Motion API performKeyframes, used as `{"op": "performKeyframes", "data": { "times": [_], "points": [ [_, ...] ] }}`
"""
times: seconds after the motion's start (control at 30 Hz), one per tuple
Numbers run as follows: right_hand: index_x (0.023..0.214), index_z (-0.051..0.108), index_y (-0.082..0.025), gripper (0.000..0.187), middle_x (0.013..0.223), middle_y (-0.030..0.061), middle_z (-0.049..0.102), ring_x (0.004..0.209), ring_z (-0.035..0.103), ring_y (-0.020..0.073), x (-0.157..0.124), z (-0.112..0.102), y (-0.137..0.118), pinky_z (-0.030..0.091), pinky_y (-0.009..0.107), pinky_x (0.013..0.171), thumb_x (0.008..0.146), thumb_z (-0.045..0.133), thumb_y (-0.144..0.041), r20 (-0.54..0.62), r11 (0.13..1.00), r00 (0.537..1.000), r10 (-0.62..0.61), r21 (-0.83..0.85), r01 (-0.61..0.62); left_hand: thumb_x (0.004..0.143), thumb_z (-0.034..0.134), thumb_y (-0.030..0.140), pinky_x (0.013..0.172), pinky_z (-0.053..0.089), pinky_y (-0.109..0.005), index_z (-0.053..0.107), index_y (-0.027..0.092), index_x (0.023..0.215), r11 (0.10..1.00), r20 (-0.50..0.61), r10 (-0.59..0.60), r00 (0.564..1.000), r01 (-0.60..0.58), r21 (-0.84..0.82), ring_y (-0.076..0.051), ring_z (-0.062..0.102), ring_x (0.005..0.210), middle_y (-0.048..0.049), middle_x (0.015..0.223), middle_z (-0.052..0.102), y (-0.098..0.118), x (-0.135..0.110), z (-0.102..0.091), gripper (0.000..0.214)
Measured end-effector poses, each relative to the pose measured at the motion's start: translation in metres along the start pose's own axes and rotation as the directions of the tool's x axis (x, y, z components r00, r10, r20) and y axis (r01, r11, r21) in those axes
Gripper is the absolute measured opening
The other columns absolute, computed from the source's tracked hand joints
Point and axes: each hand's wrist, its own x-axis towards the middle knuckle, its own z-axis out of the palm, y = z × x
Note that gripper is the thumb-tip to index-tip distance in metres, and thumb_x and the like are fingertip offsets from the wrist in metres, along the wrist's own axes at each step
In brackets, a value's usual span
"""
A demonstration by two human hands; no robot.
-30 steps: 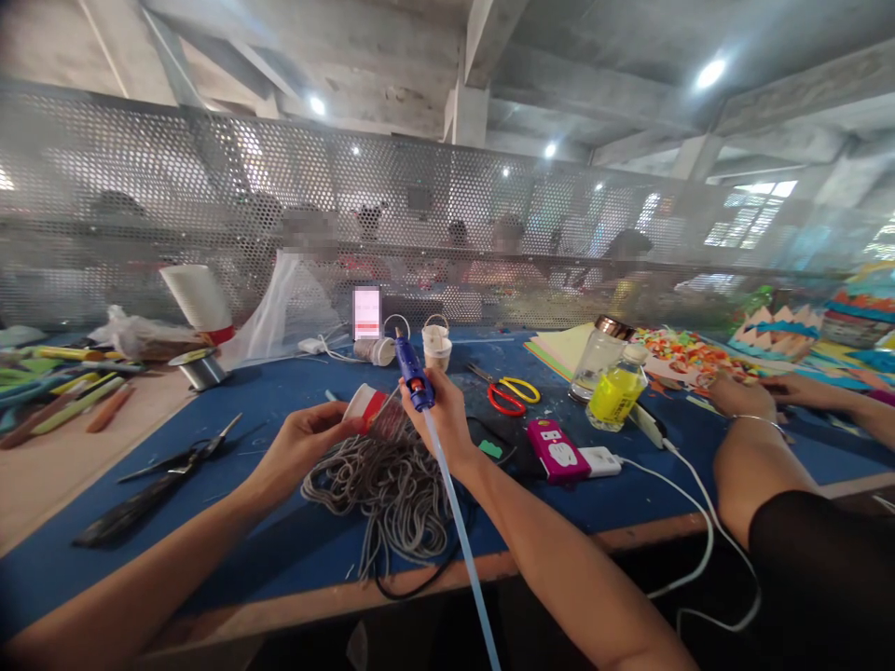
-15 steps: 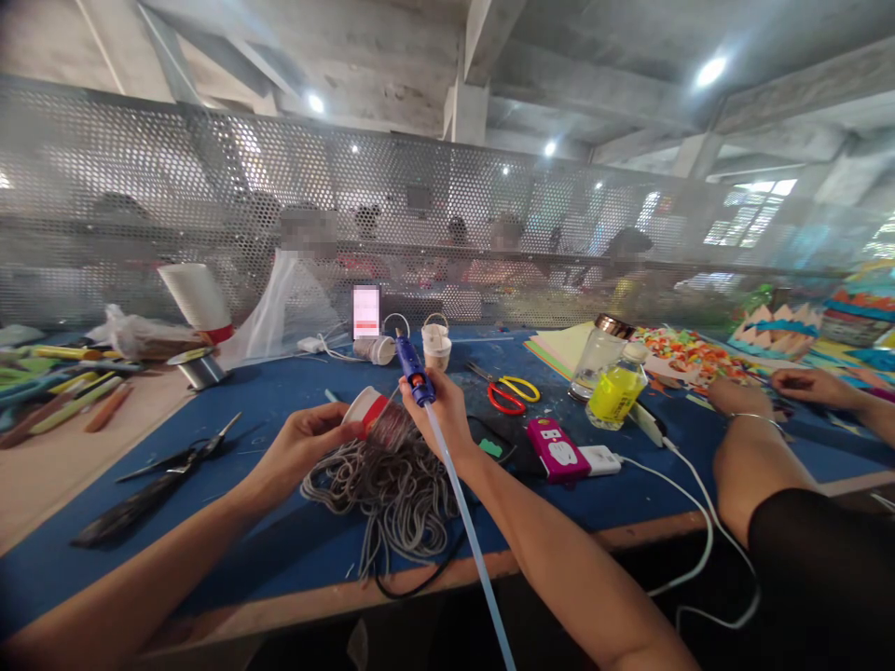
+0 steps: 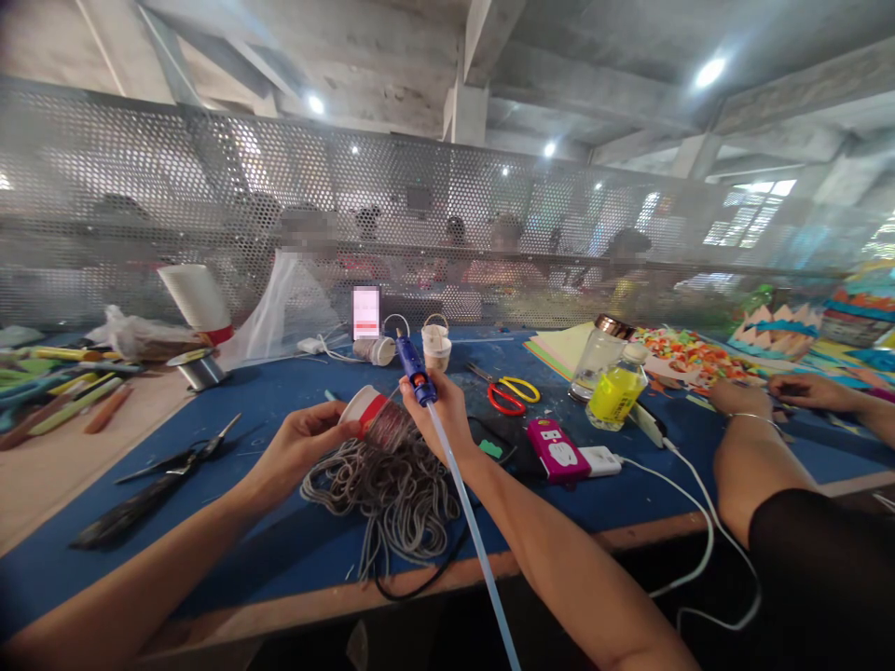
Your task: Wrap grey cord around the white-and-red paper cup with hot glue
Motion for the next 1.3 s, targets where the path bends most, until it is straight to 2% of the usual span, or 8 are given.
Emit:
{"op": "performKeyframes", "data": {
  "times": [0.4,0.73,1.1,1.3],
  "points": [
    [0.089,0.065,-0.017,0.019,0.078,0.0026,0.063,0.07,0.057,0.0143,-0.0022,0.0015,-0.0044,0.048,0.025,0.07,0.084,0.058,-0.034,-0.037,0.998,0.999,-0.01,0.068,0.013,0.077,0.07,0.033,0.058,0.04,-0.022,0.066,0.015,0.079,1.0,-0.009,0.02,1.0,-0.02,0.014,-0.012,0.053,0.062,0.0003,0.071,0.064,-0.0038,0.0021,-0.0027,0.019],
    [0.091,0.064,-0.017,0.019,0.078,0.002,0.062,0.071,0.058,0.0146,-0.0021,-0.0011,-0.0042,0.048,0.025,0.071,0.084,0.059,-0.034,-0.001,0.998,1.0,-0.008,0.066,0.008,0.077,0.069,0.033,0.054,0.035,-0.022,0.065,0.016,0.076,0.997,-0.032,0.06,0.998,-0.058,0.055,-0.011,0.048,0.057,0.0024,0.066,0.059,-0.0019,0.0013,-0.0032,0.018],
    [0.09,0.065,-0.016,0.021,0.081,0.0038,0.066,0.072,0.061,0.0161,-0.002,0.0017,-0.0006,0.048,0.025,0.066,0.083,0.058,-0.035,0.003,0.998,1.0,0.009,0.064,-0.009,0.079,0.068,0.034,0.053,0.035,-0.021,0.062,0.016,0.077,0.999,-0.017,0.054,0.998,-0.054,0.005,-0.01,0.048,0.056,0.0029,0.066,0.058,-0.0071,0.0012,-0.0068,0.019],
    [0.089,0.064,-0.016,0.021,0.082,0.0044,0.067,0.075,0.062,0.0169,-0.0021,0.0003,-0.0024,0.049,0.025,0.069,0.084,0.057,-0.035,0.011,0.999,1.0,-0.008,0.053,0.008,0.081,0.067,0.036,0.053,0.035,-0.021,0.062,0.016,0.078,0.998,0.004,0.062,0.998,-0.062,-0.004,-0.009,0.046,0.055,0.0031,0.066,0.057,-0.007,0.0016,-0.0069,0.021]
  ]
}}
